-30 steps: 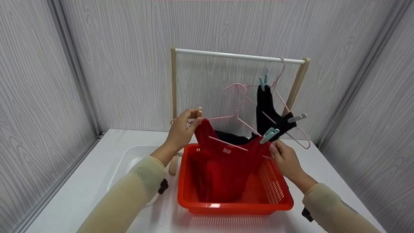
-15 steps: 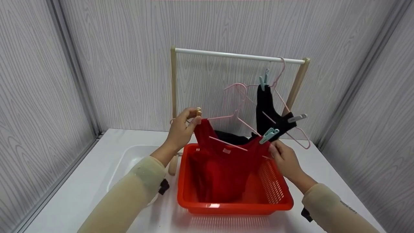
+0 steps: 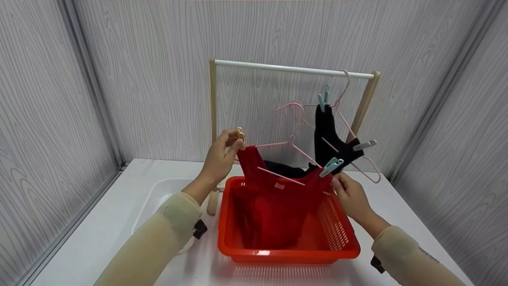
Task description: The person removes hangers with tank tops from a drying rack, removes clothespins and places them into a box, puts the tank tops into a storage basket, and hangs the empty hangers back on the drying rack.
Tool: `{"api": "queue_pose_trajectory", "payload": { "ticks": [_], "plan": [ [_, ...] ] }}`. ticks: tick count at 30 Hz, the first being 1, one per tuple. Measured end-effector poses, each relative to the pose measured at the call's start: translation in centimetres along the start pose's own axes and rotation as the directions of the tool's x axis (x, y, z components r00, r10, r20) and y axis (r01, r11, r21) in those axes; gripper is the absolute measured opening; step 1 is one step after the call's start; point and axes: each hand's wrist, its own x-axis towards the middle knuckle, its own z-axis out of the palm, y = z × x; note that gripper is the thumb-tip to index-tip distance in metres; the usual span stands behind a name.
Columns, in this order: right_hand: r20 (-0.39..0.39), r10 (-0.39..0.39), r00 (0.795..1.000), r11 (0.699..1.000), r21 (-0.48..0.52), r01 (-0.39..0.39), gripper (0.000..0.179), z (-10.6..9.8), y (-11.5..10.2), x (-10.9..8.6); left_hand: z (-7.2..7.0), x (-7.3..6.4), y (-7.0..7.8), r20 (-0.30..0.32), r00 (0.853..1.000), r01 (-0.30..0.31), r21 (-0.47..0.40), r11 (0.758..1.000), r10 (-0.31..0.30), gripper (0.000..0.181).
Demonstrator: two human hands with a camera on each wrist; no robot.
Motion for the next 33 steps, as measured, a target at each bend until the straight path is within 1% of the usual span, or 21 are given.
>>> {"api": "queue_pose_trajectory", "payload": {
  "ticks": [5,8,14,18,21,23,27,30,33],
  "plan": [
    [0.007,0.014,1.000,1.000,-0.001,-0.014,0.015,-0.2,-0.1,-0.1,0.2,-0.2,0.2,-0.002,1.000,0.023,-0.001,1.000,-0.023,0.032],
    [0.007,0.017,1.000,1.000,-0.003,-0.017,0.015,-0.2,-0.1,-0.2,0.3,-0.2,0.2,0.007,1.000,0.021,0.000,1.000,-0.021,0.034],
    [0.003,0.008,1.000,1.000,-0.001,-0.008,0.015,-0.3,0.0,-0.2,-0.1,-0.3,0.1,0.032,0.999,0.011,0.020,1.000,-0.012,0.037],
    [-0.006,-0.031,1.000,0.999,-0.010,0.031,0.016,-0.2,0.3,-0.2,-0.2,-0.4,-0.1,0.040,0.999,0.009,0.014,1.000,-0.009,0.039],
    [-0.013,-0.066,0.998,0.998,-0.012,0.066,0.017,-0.1,0.5,-0.2,-0.2,-0.6,-0.1,0.035,0.999,0.018,0.013,1.000,-0.018,0.040],
    [-0.018,-0.079,0.997,0.997,-0.013,0.079,0.018,-0.1,0.6,-0.2,-0.2,-0.7,0.3,0.026,0.999,0.040,0.015,0.999,-0.040,0.040],
    [-0.019,-0.079,0.997,0.997,-0.010,0.079,0.017,-0.1,0.7,-0.3,-0.7,-1.3,2.1,0.019,0.997,0.076,0.007,0.997,-0.076,0.039],
    [-0.018,-0.070,0.997,0.997,-0.008,0.070,0.017,-0.2,0.6,-0.3,-1.2,-1.7,3.2,0.019,0.997,0.072,0.000,0.997,-0.072,0.038],
    [-0.019,-0.067,0.998,0.998,-0.011,0.067,0.018,-0.2,0.6,-0.3,-1.7,-1.9,3.5,0.007,0.998,0.061,0.004,0.998,-0.061,0.035]
  ]
}}
